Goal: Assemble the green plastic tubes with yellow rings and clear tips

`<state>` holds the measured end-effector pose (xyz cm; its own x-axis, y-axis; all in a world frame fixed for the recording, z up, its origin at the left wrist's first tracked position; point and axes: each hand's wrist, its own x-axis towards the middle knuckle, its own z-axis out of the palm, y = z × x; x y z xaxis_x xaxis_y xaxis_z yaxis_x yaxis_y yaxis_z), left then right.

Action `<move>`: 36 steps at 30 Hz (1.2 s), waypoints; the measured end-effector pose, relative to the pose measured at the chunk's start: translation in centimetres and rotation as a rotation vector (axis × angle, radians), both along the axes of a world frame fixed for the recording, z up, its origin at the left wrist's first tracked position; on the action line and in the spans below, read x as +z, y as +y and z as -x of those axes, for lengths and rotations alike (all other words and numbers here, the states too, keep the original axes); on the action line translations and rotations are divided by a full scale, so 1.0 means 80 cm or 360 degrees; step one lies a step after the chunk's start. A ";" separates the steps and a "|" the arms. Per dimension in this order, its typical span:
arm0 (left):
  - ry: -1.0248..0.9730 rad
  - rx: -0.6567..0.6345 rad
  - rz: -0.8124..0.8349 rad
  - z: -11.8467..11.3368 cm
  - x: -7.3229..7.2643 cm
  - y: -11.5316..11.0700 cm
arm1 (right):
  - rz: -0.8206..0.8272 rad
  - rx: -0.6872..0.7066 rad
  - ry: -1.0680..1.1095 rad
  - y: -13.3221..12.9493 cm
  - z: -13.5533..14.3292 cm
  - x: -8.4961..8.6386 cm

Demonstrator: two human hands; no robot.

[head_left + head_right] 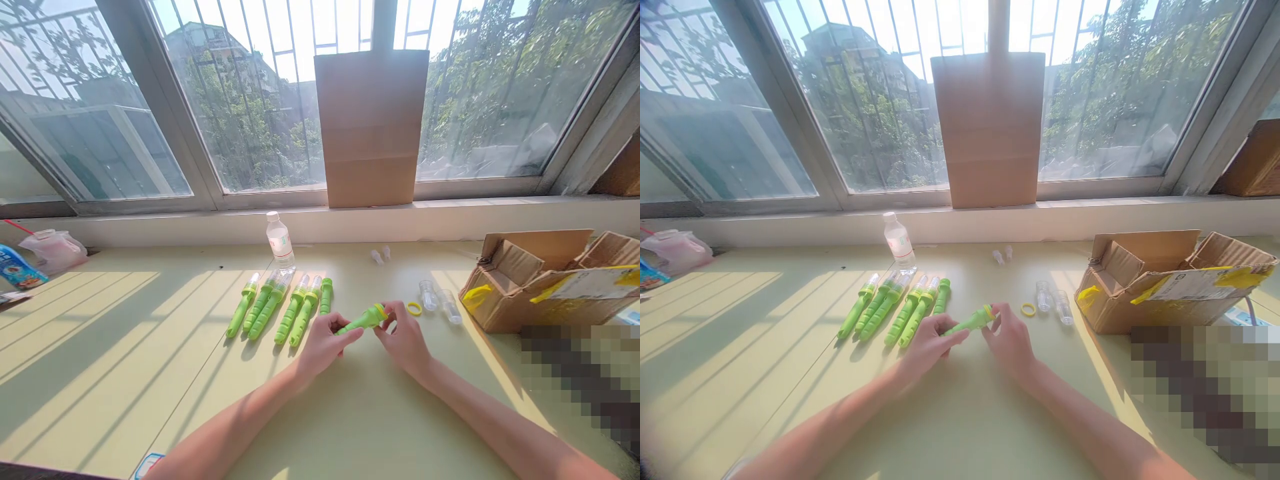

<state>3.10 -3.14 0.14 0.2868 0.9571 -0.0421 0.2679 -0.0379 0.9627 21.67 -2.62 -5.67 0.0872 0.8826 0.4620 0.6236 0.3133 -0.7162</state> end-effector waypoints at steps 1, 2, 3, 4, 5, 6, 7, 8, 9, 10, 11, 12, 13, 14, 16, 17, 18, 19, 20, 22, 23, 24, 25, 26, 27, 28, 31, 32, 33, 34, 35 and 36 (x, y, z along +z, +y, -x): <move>-0.0026 -0.0019 0.0051 0.001 0.000 0.001 | -0.0008 0.0007 0.0016 -0.001 0.000 0.001; -0.0047 -0.0039 0.0097 0.002 0.000 0.003 | -0.0022 0.0019 0.0033 -0.001 0.001 0.002; -0.0061 -0.0061 0.0139 0.003 0.000 0.004 | -0.0042 0.0037 0.0049 -0.002 0.001 0.004; -0.0066 -0.0080 0.0176 0.004 -0.001 0.006 | -0.0064 0.0060 0.0065 -0.002 0.002 0.005; -0.0063 -0.0097 0.0204 0.005 -0.001 0.007 | -0.0084 0.0083 0.0077 -0.002 0.002 0.005; -0.0047 -0.0105 0.0214 0.005 -0.002 0.008 | -0.0098 0.0100 0.0083 -0.002 0.002 0.006; -0.0012 -0.0105 0.0191 0.006 -0.003 0.008 | -0.0103 0.0102 0.0081 -0.002 0.002 0.006; 0.0042 -0.0095 0.0129 0.006 -0.004 0.008 | -0.0100 0.0090 0.0068 -0.002 0.002 0.005; 0.0112 -0.0075 0.0030 0.006 -0.005 0.008 | -0.0092 0.0064 0.0046 -0.001 0.001 0.005; 0.0198 -0.0049 -0.0096 0.006 -0.006 0.008 | -0.0082 0.0029 0.0020 -0.001 0.001 0.004; 0.0293 -0.0018 -0.0238 0.006 -0.008 0.009 | -0.0073 -0.0009 -0.0006 0.000 0.001 0.003; 0.0389 0.0017 -0.0377 0.006 -0.010 0.009 | -0.0069 -0.0043 -0.0027 0.000 0.000 0.003; 0.0476 0.0049 -0.0495 0.006 -0.012 0.009 | -0.0064 -0.0069 -0.0042 0.001 0.000 0.003; 0.0545 0.0079 -0.0588 0.006 -0.014 0.009 | -0.0057 -0.0086 -0.0047 0.001 0.000 0.003; 0.0618 0.0120 -0.0707 0.007 -0.019 0.010 | -0.0031 -0.0092 -0.0042 0.001 0.000 0.004; 0.0626 0.0133 -0.0740 0.007 -0.021 0.010 | -0.0012 -0.0085 -0.0036 0.001 0.001 0.005; 0.0623 0.0138 -0.0762 0.007 -0.022 0.009 | 0.0008 -0.0075 -0.0034 0.000 0.001 0.006; 0.0618 0.0140 -0.0778 0.007 -0.023 0.009 | 0.0028 -0.0066 -0.0039 0.000 0.002 0.007; 0.0615 0.0138 -0.0787 0.007 -0.024 0.009 | 0.0046 -0.0061 -0.0050 0.000 0.002 0.007; 0.0605 0.0119 -0.0767 0.006 -0.024 0.008 | 0.0077 -0.0066 -0.0078 -0.001 0.003 0.007; 0.0591 0.0111 -0.0741 0.006 -0.023 0.007 | 0.0088 -0.0073 -0.0083 -0.001 0.003 0.007; 0.0570 0.0101 -0.0705 0.006 -0.021 0.007 | 0.0093 -0.0078 -0.0079 -0.002 0.003 0.007; 0.0543 0.0091 -0.0663 0.005 -0.019 0.006 | 0.0093 -0.0077 -0.0064 -0.002 0.004 0.006; 0.0511 0.0083 -0.0618 0.005 -0.017 0.005 | 0.0088 -0.0072 -0.0041 -0.002 0.004 0.006; 0.0474 0.0079 -0.0569 0.005 -0.015 0.005 | 0.0082 -0.0061 -0.0015 -0.002 0.004 0.007; 0.0434 0.0077 -0.0518 0.004 -0.013 0.004 | 0.0074 -0.0047 0.0012 -0.003 0.004 0.007; 0.0293 0.0067 -0.0340 0.004 -0.007 0.003 | 0.0056 -0.0008 0.0078 -0.004 0.005 0.011; 0.0245 0.0059 -0.0277 0.004 -0.005 0.003 | 0.0052 0.0000 0.0094 -0.004 0.005 0.011; 0.0201 0.0049 -0.0218 0.003 -0.003 0.002 | 0.0048 0.0006 0.0107 -0.005 0.006 0.012; 0.0162 0.0038 -0.0166 0.003 -0.001 0.002 | 0.0044 0.0007 0.0116 -0.005 0.006 0.013; 0.0129 0.0030 -0.0122 0.003 0.000 0.002 | 0.0043 0.0007 0.0119 -0.004 0.006 0.013; 0.0103 0.0022 -0.0087 0.003 0.002 0.002 | 0.0043 0.0004 0.0116 -0.004 0.006 0.012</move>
<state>2.83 -2.95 0.29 0.2717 0.9624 -0.0078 0.3306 -0.0857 0.9399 21.22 -2.95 -4.69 0.1176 0.8950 0.4303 0.5690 0.2944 -0.7678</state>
